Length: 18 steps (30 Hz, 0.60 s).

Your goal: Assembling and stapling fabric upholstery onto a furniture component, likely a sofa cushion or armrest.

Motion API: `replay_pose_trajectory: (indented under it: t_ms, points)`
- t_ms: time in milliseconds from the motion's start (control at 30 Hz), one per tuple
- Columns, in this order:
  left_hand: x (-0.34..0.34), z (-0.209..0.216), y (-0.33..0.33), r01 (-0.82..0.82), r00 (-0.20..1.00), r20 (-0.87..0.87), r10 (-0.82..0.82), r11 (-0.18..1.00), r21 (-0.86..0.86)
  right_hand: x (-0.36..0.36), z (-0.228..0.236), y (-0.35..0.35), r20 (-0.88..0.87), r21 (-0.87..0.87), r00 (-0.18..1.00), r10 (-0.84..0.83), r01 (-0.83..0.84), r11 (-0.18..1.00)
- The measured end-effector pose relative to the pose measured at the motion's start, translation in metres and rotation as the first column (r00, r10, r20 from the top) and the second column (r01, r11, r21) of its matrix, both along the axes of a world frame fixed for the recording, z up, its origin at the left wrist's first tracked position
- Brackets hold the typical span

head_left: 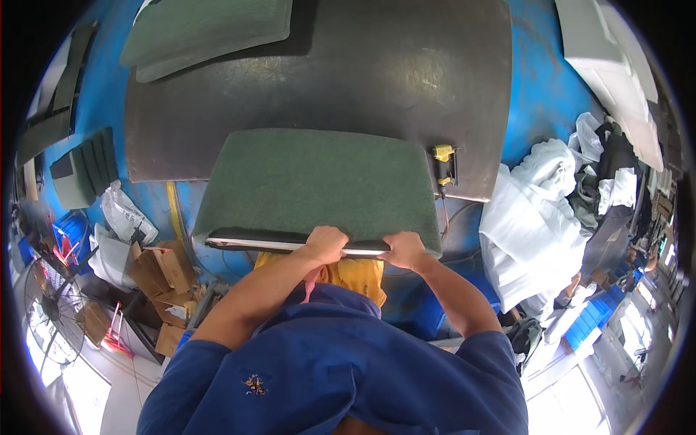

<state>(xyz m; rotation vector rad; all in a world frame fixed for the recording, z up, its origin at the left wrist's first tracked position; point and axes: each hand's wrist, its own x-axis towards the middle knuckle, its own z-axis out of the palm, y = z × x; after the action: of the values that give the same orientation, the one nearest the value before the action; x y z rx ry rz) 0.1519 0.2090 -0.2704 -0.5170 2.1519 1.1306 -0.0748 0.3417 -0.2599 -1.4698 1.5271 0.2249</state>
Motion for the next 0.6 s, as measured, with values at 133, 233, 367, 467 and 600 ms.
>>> replay_pose_trajectory:
  t_ms: [133,233,367,467,600]
  points:
    - [0.016,-0.005,0.012,-0.098,0.985,-0.154,0.081,0.989,-0.108,-0.001,-0.003,0.003,0.017,-0.056,0.996,-0.085,0.086,0.995]
    - [0.050,-0.006,0.004,-0.070,0.975,-0.224,0.001,0.952,-0.300,-0.001,-0.007,0.008,0.013,-0.072,0.997,-0.082,0.083,0.994]
    - [0.145,-0.004,-0.050,0.066,0.997,0.065,-0.033,0.780,-0.622,0.000,-0.001,-0.001,0.001,-0.014,0.996,-0.087,0.087,0.996]
    - [0.186,-0.028,-0.067,0.188,0.982,0.116,-0.148,0.782,-0.594,-0.001,0.006,-0.012,0.003,0.015,0.995,-0.099,0.099,0.995]
    - [0.158,0.014,-0.120,0.160,0.986,0.047,-0.158,0.844,-0.512,-0.011,0.027,-0.026,-0.003,-0.093,0.983,-0.185,0.184,0.979]
